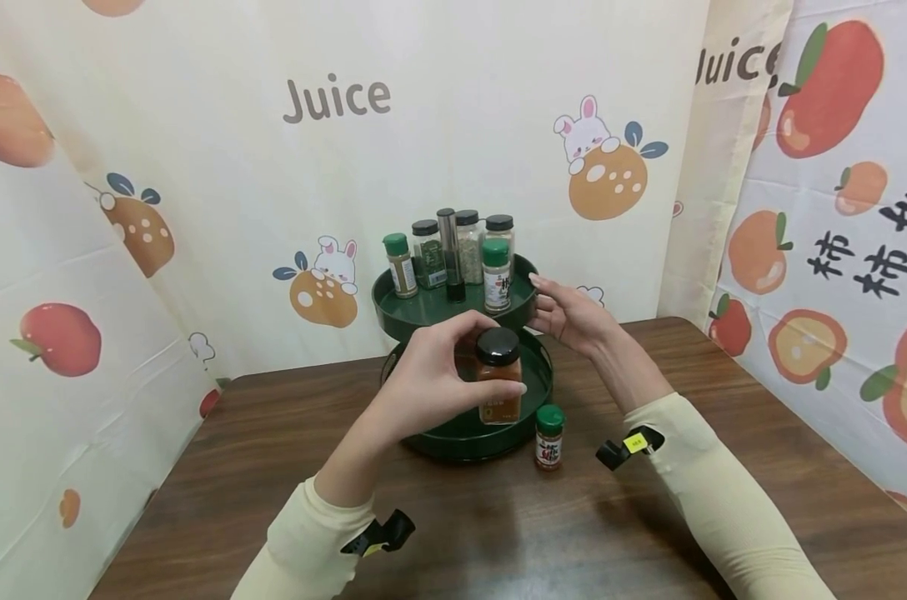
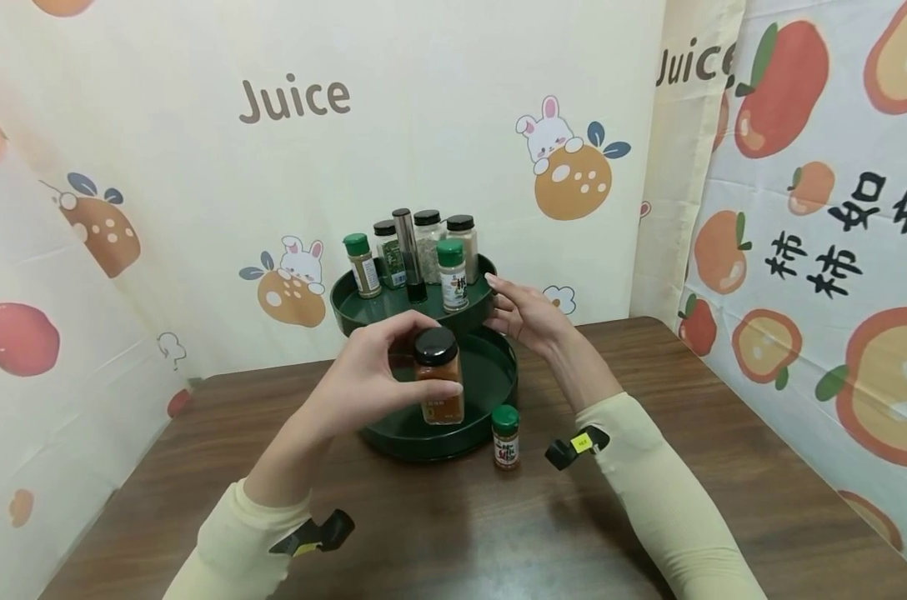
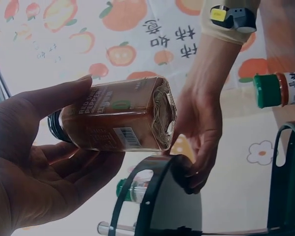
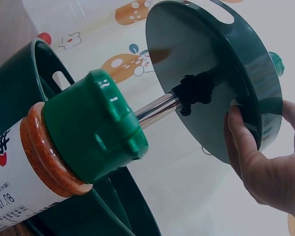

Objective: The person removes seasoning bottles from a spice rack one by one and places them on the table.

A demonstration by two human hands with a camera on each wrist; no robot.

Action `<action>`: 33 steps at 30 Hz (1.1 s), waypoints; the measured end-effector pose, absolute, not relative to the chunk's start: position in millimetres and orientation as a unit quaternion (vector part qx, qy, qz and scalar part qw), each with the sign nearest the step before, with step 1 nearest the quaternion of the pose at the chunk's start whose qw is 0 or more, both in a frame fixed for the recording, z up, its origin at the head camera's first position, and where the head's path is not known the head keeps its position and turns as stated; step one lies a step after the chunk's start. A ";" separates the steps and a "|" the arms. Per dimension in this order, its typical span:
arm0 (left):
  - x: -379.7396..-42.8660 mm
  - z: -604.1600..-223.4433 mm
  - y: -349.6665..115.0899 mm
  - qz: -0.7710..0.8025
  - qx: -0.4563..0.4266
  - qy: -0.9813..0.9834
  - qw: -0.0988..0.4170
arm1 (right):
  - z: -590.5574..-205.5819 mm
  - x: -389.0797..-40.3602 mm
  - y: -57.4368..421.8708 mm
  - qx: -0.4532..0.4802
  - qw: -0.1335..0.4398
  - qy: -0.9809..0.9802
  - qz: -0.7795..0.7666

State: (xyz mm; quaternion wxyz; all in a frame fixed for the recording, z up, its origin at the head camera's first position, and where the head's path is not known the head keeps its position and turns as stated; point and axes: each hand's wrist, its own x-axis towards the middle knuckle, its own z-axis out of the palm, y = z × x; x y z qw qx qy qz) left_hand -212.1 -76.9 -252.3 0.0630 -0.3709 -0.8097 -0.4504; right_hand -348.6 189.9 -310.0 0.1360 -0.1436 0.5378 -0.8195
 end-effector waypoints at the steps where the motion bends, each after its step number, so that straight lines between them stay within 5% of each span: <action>1: -211.9 -252.4 -77.0 -0.451 -0.371 -0.809 0.060 | -309.5 -348.0 189.7 -0.142 0.137 0.538 -0.819; 33: -217.8 -299.0 -68.7 -0.437 -0.352 -0.828 0.012 | -309.7 -347.2 189.2 -0.130 0.133 0.541 -0.820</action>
